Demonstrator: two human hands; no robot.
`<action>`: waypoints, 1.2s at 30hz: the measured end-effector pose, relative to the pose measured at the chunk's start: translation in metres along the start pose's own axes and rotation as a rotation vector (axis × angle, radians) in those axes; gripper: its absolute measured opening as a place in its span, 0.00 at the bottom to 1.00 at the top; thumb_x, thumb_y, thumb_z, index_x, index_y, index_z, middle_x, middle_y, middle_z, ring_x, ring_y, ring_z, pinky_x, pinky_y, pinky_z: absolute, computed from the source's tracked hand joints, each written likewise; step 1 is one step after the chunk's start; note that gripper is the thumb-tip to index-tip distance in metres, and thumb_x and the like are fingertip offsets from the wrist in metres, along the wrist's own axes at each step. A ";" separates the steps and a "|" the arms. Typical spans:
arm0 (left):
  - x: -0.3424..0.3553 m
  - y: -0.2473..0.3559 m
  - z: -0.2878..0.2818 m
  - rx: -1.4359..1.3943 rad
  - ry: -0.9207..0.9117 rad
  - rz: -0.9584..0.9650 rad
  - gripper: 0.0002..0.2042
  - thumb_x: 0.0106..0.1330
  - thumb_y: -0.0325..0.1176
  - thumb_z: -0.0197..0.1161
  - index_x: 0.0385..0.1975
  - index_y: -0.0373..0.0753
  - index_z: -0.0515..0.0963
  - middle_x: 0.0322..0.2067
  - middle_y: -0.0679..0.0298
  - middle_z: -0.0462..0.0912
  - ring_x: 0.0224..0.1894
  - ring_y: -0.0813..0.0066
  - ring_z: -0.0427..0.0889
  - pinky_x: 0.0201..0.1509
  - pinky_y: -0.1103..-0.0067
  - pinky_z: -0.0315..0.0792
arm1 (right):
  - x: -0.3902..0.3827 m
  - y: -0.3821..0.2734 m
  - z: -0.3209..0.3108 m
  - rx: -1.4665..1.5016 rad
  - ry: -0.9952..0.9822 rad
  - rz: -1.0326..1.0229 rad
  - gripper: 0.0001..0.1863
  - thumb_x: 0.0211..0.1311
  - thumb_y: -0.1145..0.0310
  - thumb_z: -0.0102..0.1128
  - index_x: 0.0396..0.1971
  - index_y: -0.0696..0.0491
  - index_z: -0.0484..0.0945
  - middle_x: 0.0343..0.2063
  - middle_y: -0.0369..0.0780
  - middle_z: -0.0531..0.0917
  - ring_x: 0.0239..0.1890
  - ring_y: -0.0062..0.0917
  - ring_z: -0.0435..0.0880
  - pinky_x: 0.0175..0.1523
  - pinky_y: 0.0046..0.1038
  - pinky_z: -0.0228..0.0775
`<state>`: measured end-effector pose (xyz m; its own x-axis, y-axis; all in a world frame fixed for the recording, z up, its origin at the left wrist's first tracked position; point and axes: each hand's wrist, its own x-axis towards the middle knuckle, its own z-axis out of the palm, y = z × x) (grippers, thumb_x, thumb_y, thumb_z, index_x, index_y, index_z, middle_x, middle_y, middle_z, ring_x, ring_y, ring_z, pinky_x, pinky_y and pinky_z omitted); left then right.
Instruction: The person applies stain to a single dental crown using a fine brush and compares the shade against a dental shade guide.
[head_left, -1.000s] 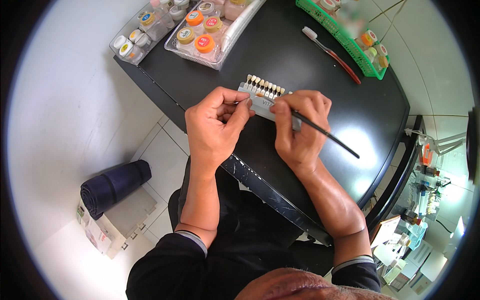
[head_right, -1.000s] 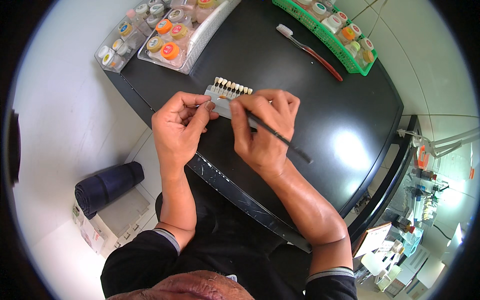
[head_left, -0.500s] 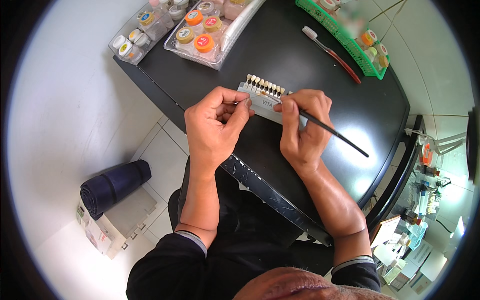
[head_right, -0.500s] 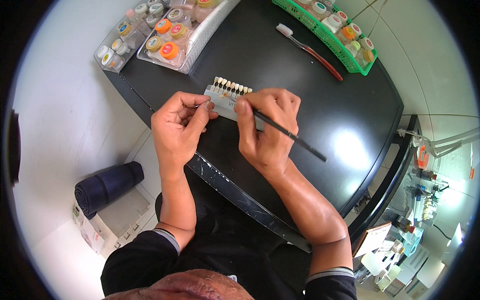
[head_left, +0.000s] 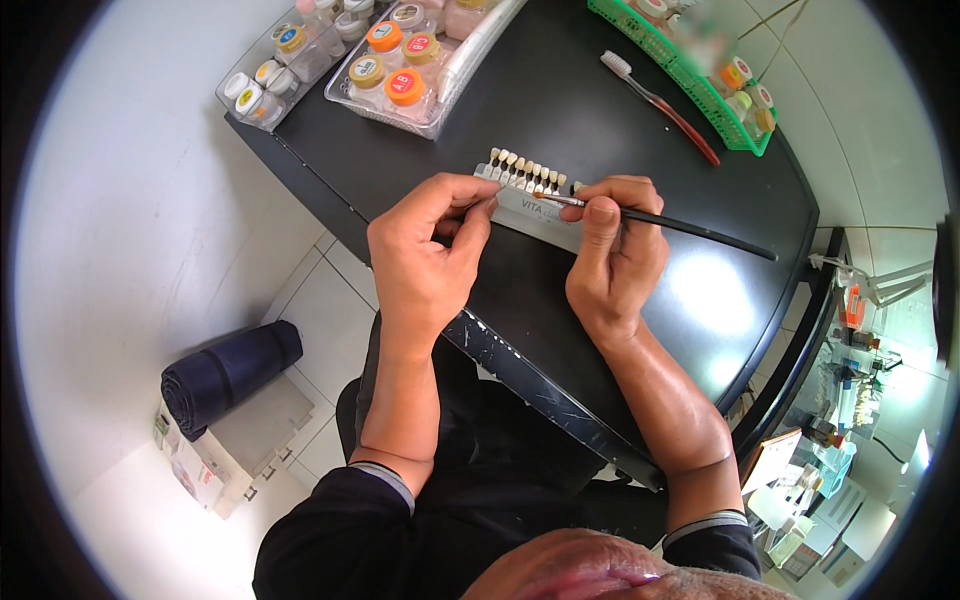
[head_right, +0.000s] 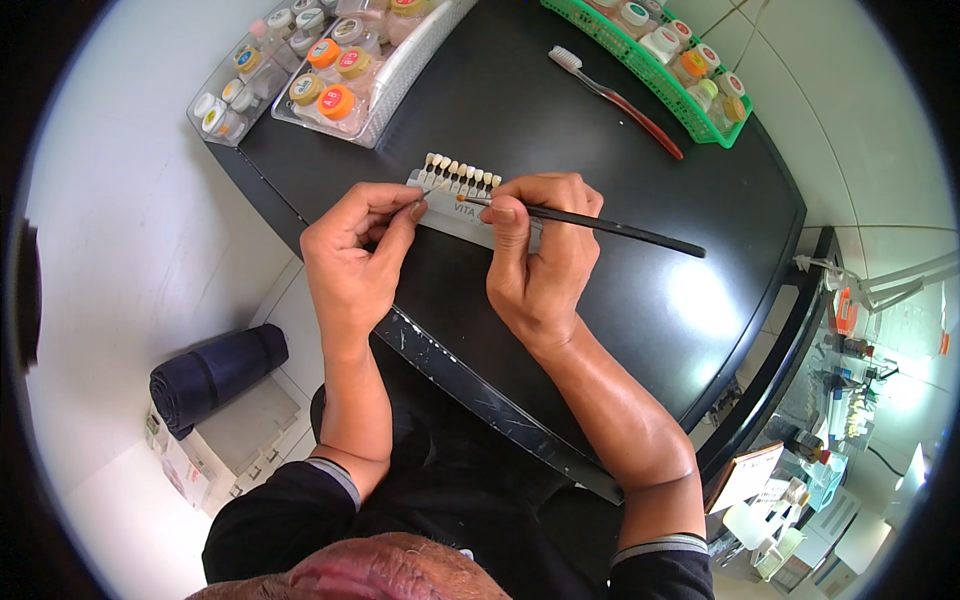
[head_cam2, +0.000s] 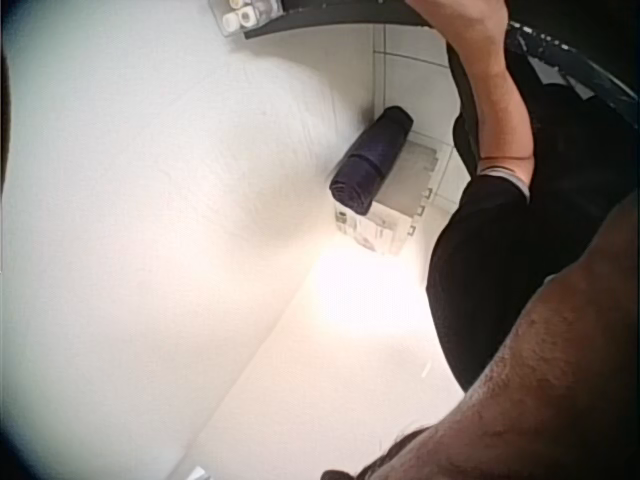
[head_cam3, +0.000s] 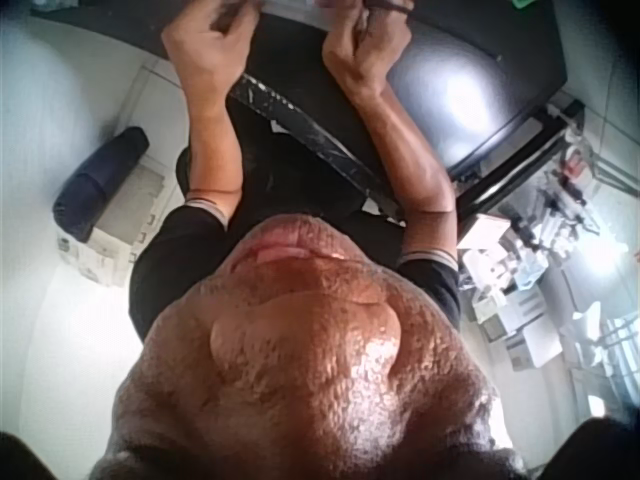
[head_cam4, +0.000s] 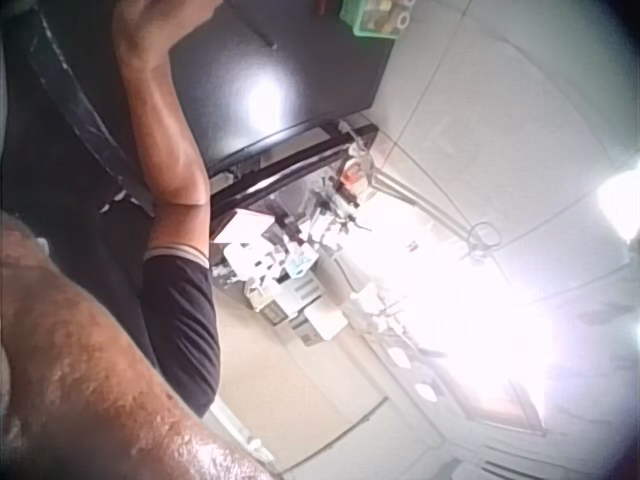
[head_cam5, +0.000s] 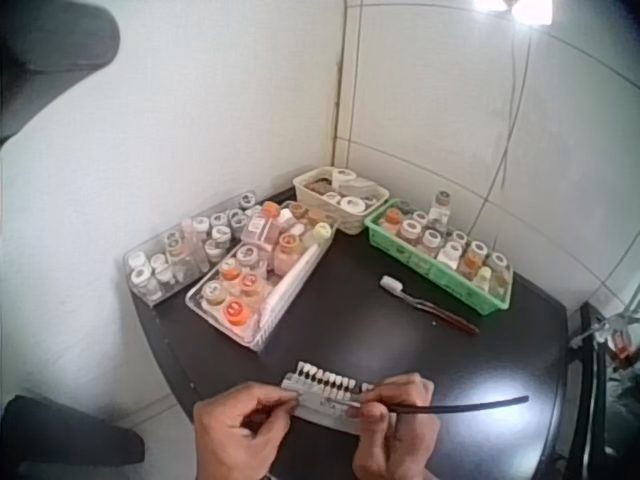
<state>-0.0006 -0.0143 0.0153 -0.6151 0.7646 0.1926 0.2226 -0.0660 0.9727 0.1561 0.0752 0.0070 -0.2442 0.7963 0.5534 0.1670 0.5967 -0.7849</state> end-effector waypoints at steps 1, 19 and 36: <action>0.000 -0.001 -0.002 0.037 -0.036 0.008 0.06 0.73 0.14 0.70 0.46 0.29 0.89 0.37 0.63 0.94 0.36 0.87 0.87 0.42 0.86 0.80 | 0.001 -0.001 -0.001 -0.055 -0.022 -0.034 0.09 0.83 0.66 0.65 0.38 0.52 0.83 0.35 0.36 0.88 0.40 0.33 0.82 0.56 0.36 0.67; 0.000 -0.001 0.002 -0.011 -0.013 0.095 0.06 0.66 0.10 0.73 0.35 0.28 0.86 0.40 0.57 0.95 0.37 0.79 0.91 0.41 0.81 0.84 | 0.007 -0.003 -0.002 -0.210 -0.073 -0.184 0.03 0.75 0.70 0.71 0.37 0.50 0.86 0.36 0.36 0.89 0.42 0.34 0.83 0.56 0.37 0.67; 0.001 -0.002 -0.002 -0.006 -0.055 0.116 0.05 0.67 0.10 0.72 0.35 0.27 0.86 0.41 0.56 0.94 0.39 0.79 0.91 0.44 0.81 0.85 | 0.007 -0.004 -0.004 -0.220 -0.069 -0.147 0.03 0.73 0.70 0.73 0.36 0.50 0.87 0.36 0.37 0.88 0.43 0.34 0.83 0.56 0.37 0.68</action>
<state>-0.0025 -0.0147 0.0137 -0.5429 0.7857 0.2967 0.2849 -0.1600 0.9451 0.1576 0.0790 0.0152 -0.3447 0.6952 0.6308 0.3263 0.7188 -0.6139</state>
